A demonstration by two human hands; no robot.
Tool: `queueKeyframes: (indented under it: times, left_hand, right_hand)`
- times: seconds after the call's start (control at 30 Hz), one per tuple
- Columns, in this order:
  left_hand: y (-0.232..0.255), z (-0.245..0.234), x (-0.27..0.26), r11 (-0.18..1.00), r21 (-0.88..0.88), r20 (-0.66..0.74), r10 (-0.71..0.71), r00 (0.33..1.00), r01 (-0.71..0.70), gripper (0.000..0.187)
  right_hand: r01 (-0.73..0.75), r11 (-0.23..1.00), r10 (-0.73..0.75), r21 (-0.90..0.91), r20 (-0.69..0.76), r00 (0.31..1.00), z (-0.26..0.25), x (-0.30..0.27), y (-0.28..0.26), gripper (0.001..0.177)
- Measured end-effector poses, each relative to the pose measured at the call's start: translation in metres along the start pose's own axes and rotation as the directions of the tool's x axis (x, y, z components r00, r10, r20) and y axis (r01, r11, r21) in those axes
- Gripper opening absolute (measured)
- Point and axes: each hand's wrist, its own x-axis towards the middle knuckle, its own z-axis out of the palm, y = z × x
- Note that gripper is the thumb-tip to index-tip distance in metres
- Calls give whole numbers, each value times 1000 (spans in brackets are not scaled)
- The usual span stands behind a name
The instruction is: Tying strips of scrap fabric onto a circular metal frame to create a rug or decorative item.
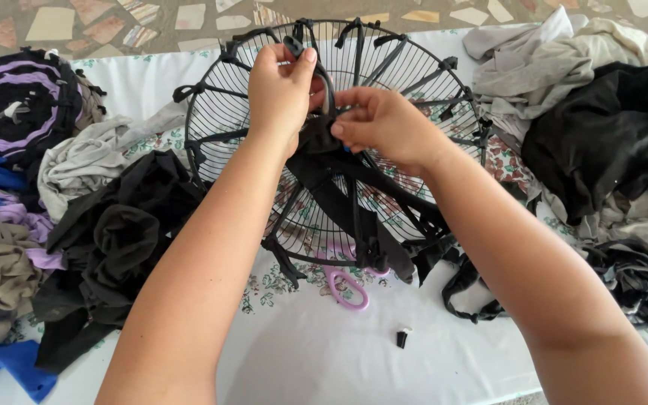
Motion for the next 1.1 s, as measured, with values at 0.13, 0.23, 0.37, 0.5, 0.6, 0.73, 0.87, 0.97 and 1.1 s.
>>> queueKeyframes:
  times: [0.13,0.23,0.37,0.5,0.6,0.73,0.87,0.97,1.1]
  left_hand:
    - [5,-5,0,1000,-29,-34,-11,999,10,24]
    - [1,-8,6,1000,-13,-66,5,998,-6,22]
    - [-1,-8,9,995,2,-118,100,988,-101,20]
    - [-5,9,-1,986,62,-56,157,986,-153,21]
    - [-14,25,-8,954,105,121,268,956,-281,26]
    - [-11,31,-28,823,162,236,504,831,-545,31]
    - [0,22,-50,916,170,369,284,885,-365,31]
    - [-2,8,-60,921,291,388,134,912,-259,28]
    - [-6,-22,-78,875,464,402,-65,913,-142,27]
  right_hand:
    - [-39,999,35,-28,-149,988,2,-5,1,29]
    - [-61,991,42,-120,-152,987,-4,-13,4,18]
    - [-69,924,79,-375,12,997,-10,-27,-9,16]
    - [-54,952,57,-303,1,998,-21,-26,-15,19]
    - [73,956,-114,-286,-130,985,-29,-14,0,31]
    - [-59,964,21,-258,-149,989,-24,-7,-17,30]
    - [196,976,-155,92,-331,931,-29,2,-23,25]
    - [282,940,-159,193,-482,862,-30,-7,-25,20]
    - [138,985,-155,-101,-189,970,-25,-45,-25,26]
